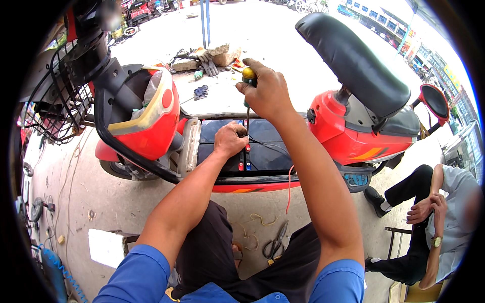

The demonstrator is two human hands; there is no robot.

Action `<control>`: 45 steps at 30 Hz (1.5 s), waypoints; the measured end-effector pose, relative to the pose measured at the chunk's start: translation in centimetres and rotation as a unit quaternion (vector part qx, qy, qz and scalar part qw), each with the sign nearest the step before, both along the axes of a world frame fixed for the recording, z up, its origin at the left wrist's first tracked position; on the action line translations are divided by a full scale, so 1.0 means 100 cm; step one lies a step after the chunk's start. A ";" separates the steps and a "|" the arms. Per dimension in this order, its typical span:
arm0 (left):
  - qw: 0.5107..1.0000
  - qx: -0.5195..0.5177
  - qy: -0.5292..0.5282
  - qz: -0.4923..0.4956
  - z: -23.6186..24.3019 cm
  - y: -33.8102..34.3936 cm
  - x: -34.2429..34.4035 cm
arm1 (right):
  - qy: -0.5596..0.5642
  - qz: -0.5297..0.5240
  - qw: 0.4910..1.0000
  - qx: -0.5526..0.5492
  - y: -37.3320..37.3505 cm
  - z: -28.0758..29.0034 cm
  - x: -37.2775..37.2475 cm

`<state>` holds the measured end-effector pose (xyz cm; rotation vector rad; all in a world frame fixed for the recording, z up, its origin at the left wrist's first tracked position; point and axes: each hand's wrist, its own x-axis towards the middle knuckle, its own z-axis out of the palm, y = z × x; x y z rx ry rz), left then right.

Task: The person strips the ends of wires using pliers and connects them to the terminals of a scooter battery. The person then uses a screwdriver to tighten the terminal nuts on the battery.

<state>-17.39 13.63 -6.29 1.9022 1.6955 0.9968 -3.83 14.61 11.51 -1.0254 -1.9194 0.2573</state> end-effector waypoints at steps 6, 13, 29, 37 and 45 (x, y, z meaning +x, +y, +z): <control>1.000 0.026 0.002 0.010 -0.006 0.002 -0.003 | 0.026 -0.022 0.998 -0.044 -0.009 0.005 -0.004; 0.999 0.032 0.001 0.007 -0.007 0.003 0.003 | 0.075 0.042 0.996 -0.001 0.010 -0.007 0.004; 0.999 0.030 -0.011 0.000 -0.006 0.000 -0.001 | 0.032 -0.044 0.998 0.012 -0.003 -0.005 -0.002; 1.000 0.020 -0.003 0.006 -0.002 -0.001 0.002 | 0.024 -0.001 1.000 0.006 0.005 -0.005 0.001; 0.999 0.036 -0.012 0.007 -0.007 0.001 -0.002 | 0.016 -0.066 0.998 0.008 -0.010 -0.004 -0.008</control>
